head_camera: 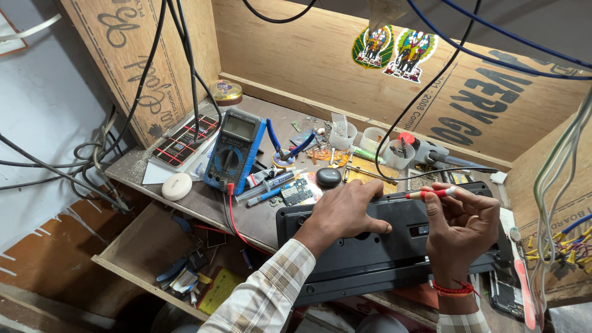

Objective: The person uses a screwdriver to remove screws from a black plastic casing on a workbench. They then use pliers to cut a wire and continue unscrewing the casing. The person handles the casing and tools throughout the clip.

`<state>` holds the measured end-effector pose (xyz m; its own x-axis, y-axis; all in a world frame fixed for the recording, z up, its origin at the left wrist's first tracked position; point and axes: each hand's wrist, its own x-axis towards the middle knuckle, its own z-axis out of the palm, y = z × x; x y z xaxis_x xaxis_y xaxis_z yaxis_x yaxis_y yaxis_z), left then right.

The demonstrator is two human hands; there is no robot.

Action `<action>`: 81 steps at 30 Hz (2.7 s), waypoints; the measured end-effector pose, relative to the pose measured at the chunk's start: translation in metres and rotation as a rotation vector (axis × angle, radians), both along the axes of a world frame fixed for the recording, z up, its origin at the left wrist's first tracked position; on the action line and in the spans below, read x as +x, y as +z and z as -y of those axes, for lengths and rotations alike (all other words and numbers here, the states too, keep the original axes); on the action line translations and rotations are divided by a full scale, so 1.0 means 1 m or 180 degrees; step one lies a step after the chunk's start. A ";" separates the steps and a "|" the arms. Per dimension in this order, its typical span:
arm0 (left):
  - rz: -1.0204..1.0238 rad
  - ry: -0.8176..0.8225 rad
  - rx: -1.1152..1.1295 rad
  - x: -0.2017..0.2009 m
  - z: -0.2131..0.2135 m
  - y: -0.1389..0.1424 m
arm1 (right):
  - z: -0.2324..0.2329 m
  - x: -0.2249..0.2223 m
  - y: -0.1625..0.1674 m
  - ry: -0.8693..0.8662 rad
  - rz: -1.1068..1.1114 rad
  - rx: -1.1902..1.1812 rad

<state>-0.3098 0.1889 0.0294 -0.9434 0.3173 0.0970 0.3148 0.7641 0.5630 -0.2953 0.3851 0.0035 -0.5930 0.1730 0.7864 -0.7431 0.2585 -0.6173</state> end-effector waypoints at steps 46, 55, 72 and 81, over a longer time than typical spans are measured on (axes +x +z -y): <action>-0.0018 -0.0011 -0.0064 0.000 0.004 -0.002 | 0.021 -0.005 0.045 0.0105 0.0173 0.1069; 0.0052 0.0011 -0.0081 0.000 0.004 -0.001 | 0.024 -0.007 0.042 -0.0383 -0.0194 0.1394; -0.0039 -0.0027 -0.0007 -0.004 0.004 -0.005 | 0.018 0.000 0.035 -0.0364 -0.0159 0.1183; 0.0024 -0.0006 -0.0065 -0.002 0.004 -0.001 | 0.023 -0.003 0.043 -0.0103 0.0104 0.1066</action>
<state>-0.3117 0.1845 0.0279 -0.9435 0.3208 0.0834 0.3121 0.7750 0.5496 -0.2981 0.3618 0.0462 -0.6174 -0.0726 0.7833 -0.7123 0.4741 -0.5175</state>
